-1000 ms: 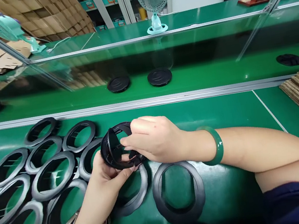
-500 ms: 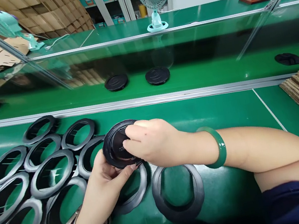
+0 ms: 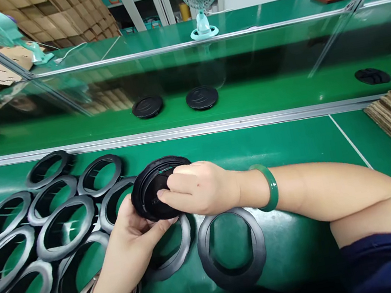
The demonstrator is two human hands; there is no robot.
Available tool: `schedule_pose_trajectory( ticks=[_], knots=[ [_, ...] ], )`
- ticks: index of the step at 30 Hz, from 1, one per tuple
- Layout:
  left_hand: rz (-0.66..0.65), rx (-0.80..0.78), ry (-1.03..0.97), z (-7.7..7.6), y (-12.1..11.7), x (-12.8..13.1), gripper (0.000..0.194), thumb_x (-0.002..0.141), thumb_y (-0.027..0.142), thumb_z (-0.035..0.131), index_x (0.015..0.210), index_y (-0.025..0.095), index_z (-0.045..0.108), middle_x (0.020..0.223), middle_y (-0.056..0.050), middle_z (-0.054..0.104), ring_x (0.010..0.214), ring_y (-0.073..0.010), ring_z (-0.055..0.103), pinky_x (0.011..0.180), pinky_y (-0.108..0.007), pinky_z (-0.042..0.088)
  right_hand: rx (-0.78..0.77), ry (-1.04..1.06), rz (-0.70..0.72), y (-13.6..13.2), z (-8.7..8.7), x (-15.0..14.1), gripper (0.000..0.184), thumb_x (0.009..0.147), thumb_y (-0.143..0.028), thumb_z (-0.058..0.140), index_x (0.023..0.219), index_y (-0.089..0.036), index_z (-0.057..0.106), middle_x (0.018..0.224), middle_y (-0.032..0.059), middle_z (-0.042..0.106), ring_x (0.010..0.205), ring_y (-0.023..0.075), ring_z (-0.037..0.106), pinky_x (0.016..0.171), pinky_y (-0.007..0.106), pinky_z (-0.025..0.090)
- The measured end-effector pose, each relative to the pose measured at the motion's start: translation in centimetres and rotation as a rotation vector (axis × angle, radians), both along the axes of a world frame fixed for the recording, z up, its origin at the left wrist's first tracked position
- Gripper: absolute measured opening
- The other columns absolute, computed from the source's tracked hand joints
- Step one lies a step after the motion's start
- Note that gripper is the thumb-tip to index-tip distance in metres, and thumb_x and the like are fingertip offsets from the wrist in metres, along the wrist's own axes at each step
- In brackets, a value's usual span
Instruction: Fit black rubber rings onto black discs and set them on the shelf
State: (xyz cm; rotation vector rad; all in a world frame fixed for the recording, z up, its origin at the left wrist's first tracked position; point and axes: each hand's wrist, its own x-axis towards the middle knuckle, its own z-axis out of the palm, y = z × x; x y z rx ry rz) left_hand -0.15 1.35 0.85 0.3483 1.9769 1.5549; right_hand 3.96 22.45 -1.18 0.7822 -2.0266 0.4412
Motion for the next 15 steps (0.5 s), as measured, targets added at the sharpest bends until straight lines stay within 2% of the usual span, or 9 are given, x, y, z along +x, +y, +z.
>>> schedule_pose_trajectory(
  ticks=[5, 11, 15],
  knots=[
    [-0.041, 0.054, -0.101, 0.54, 0.63, -0.29, 0.049, 0.074, 0.029, 0.082, 0.112, 0.017, 0.052, 0.079, -0.002, 0.071, 0.071, -0.0169, 0.069, 0.066, -0.023, 0.057, -0.027, -0.087, 0.031, 0.05, 0.11, -0.1, 0.025, 0.104, -0.012, 0.042, 0.087, -0.014, 0.06, 0.07, 0.0007, 0.049, 0.064, 0.0136, 0.044, 0.056, 0.027, 0.039],
    [-0.03, 0.046, -0.093, 0.3, 0.6, 0.0, 0.052, 0.075, 0.025, 0.084, 0.115, 0.018, 0.052, 0.086, -0.002, 0.072, 0.074, -0.0145, 0.069, 0.071, -0.022, 0.058, 0.018, -0.108, -0.04, -0.07, 0.32, -0.18, 0.029, 0.099, -0.007, 0.043, 0.079, -0.014, 0.063, 0.068, 0.0012, 0.044, 0.063, 0.0153, 0.037, 0.057, 0.028, 0.036],
    [-0.036, 0.044, -0.085, 0.12, 0.32, 0.01, 0.052, 0.075, 0.024, 0.084, 0.116, 0.019, 0.053, 0.087, -0.001, 0.072, 0.074, -0.0124, 0.067, 0.071, -0.019, 0.057, 0.036, -0.188, -0.077, -0.17, 0.38, -0.06, 0.031, 0.101, -0.012, 0.042, 0.078, -0.016, 0.063, 0.07, 0.0012, 0.042, 0.065, 0.016, 0.037, 0.058, 0.029, 0.036]
  ],
)
